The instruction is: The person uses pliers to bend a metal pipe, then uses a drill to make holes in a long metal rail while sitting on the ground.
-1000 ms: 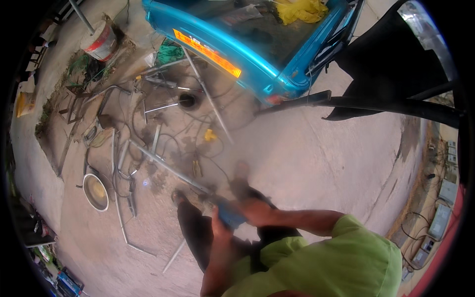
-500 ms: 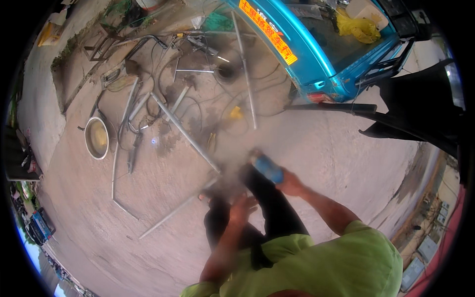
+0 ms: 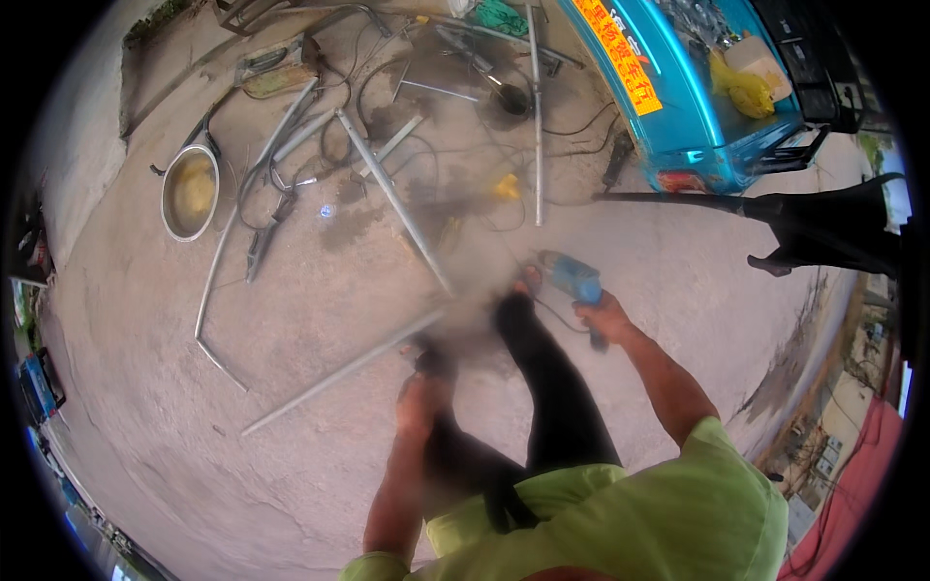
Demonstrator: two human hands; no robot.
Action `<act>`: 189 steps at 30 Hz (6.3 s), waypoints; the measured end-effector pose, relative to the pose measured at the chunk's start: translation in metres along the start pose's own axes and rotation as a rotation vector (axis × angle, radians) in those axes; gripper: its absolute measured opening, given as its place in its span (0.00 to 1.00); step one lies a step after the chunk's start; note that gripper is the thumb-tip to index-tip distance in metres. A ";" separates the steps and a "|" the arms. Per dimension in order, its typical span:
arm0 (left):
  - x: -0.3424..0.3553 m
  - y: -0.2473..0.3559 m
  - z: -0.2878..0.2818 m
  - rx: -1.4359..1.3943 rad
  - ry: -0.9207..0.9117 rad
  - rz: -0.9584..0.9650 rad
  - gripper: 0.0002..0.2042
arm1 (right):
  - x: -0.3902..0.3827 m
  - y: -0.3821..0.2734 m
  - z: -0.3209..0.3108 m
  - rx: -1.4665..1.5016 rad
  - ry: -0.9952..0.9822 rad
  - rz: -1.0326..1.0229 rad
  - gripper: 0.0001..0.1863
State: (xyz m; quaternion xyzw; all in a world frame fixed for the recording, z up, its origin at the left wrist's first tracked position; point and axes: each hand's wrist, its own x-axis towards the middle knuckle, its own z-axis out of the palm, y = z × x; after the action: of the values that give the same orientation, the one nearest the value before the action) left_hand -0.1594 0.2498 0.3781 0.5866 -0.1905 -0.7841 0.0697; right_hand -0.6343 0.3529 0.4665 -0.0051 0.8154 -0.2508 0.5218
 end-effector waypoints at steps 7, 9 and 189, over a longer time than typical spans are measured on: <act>-0.019 0.072 -0.038 -0.194 0.242 -0.035 0.27 | 0.053 -0.011 0.032 0.138 -0.229 -0.001 0.10; -0.014 0.066 -0.059 -0.175 0.309 0.013 0.27 | 0.085 -0.004 0.038 0.192 -0.307 0.038 0.11; 0.299 0.092 0.031 1.208 0.123 0.366 0.21 | 0.471 0.195 -0.041 0.099 0.141 -0.538 0.19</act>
State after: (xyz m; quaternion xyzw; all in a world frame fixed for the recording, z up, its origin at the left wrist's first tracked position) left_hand -0.2893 0.0720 0.1532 0.5243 -0.6922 -0.4787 -0.1298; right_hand -0.8341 0.4129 -0.0006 -0.1785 0.8057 -0.4194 0.3783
